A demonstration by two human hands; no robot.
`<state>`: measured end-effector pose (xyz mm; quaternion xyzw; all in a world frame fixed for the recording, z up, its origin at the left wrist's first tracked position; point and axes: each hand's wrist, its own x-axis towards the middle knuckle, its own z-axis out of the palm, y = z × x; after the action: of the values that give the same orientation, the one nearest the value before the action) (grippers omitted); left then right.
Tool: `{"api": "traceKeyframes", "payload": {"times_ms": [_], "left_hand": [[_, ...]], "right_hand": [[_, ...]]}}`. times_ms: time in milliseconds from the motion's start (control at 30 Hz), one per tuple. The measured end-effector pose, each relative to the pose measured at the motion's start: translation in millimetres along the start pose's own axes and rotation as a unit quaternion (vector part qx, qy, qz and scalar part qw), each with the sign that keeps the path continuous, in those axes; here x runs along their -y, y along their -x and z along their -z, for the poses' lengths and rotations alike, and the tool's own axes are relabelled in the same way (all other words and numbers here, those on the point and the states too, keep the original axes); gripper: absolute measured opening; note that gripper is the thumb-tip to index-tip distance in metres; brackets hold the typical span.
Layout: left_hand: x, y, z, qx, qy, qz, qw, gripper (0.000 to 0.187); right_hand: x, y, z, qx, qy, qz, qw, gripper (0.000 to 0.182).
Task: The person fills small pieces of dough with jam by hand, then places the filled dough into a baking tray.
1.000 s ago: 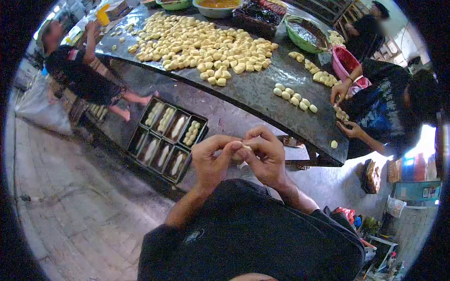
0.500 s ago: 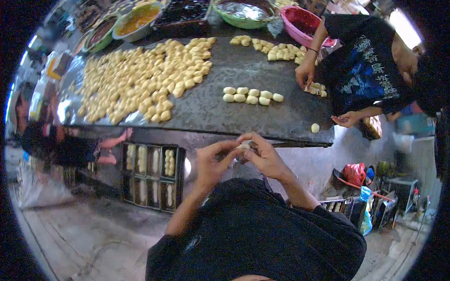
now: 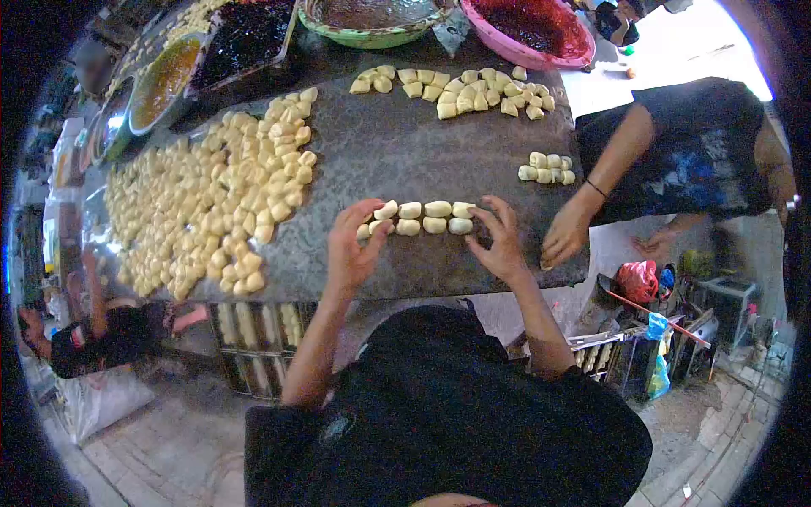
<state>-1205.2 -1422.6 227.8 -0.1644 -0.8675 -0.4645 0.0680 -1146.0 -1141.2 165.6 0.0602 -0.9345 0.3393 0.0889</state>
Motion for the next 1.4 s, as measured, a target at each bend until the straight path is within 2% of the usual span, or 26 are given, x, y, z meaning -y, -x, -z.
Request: {"api": "traceKeyframes", "payload": {"times_ms": [67,200,300,400,500,533,633,667,767,833,867,933,1000,1033,1067,1100,1167,1267,1400], "left_hand": [[18.0,-4.6,-0.7,0.016,-0.052,-0.012,0.998,0.028],[37.9,-10.0,-0.4,0.081,-0.114,-0.024,0.99,0.043],[39.0,-15.3,9.0,0.124,-0.175,-0.055,0.975,0.059],[47.0,-12.6,9.6,0.163,-0.23,-0.077,0.956,0.073],[50.7,-11.3,6.4,0.208,-0.27,-0.112,0.934,0.08],[51.3,-12.4,4.5,0.222,-0.281,-0.127,0.925,0.081],[69.3,-11.4,-2.1,0.205,-0.303,-0.164,0.916,0.077],[76.0,-13.9,-3.2,0.203,-0.293,-0.189,0.915,0.074],[93.2,-19.8,-13.1,0.185,-0.259,-0.247,0.915,0.062],[111.8,-32.1,-23.2,0.193,-0.238,-0.258,0.916,0.055],[118.4,-36.6,-26.0,0.209,-0.228,-0.251,0.917,0.053],[87.4,-46.7,-7.5,0.283,-0.166,-0.105,0.939,0.048],[79.1,-32.2,11.3,0.284,-0.034,0.009,0.958,0.047],[74.9,-21.7,20.5,0.28,0.037,0.06,0.957,0.047],[71.7,-3.2,34.1,0.258,0.048,0.065,0.963,0.047],[70.0,20.6,47.3,0.236,0.075,0.107,0.963,0.047],[66.8,73.7,76.6,0.191,0.131,0.186,0.955,0.047],[59.4,160.3,131.7,0.113,0.236,0.344,0.902,0.043],[118.6,305.1,154.3,-0.042,0.209,0.333,0.918,0.046]], "right_hand": [[13.5,-16.2,10.1,0.024,0.051,0.055,0.997,0.068],[-13.1,-37.2,-11.4,0.133,-0.06,0.069,0.987,0.069],[-30.0,-41.5,-1.5,0.149,-0.047,0.042,0.987,0.076],[-3.5,-50.7,22.9,0.133,0.087,0.064,0.985,0.084],[26.0,-64.2,2.0,0.153,0.077,0.145,0.974,0.09],[37.2,-70.5,-7.4,0.184,0.092,0.172,0.963,0.08],[31.8,-71.0,-62.2,0.133,0.134,0.269,0.944,0.068],[27.8,-72.6,-67.0,0.127,0.106,0.284,0.944,0.053],[5.7,-79.5,-91.5,0.109,0.079,0.336,0.932,0.043],[17.2,-96.3,-80.5,0.216,0.069,0.282,0.932,0.036],[32.8,-107.6,-64.1,0.249,0.008,0.229,0.941,0.035],[55.1,-123.8,-44.5,0.316,-0.084,0.138,0.935,0.035],[72.6,-134.1,-41.5,0.374,-0.148,0.062,0.913,0.037],[88.2,-134.6,-41.4,0.391,-0.161,0.074,0.903,0.035],[105.2,-131.5,-42.6,0.409,-0.175,0.084,0.892,0.033],[121.2,-125.6,-47.9,0.426,-0.188,0.091,0.88,0.031],[159.0,-113.0,-69.4,0.475,-0.182,0.149,0.848,0.035],[232.2,-86.9,-119.7,0.568,-0.164,0.225,0.774,0.043],[308.5,-26.7,-231.2,0.623,-0.17,0.329,0.689,0.045]]}}
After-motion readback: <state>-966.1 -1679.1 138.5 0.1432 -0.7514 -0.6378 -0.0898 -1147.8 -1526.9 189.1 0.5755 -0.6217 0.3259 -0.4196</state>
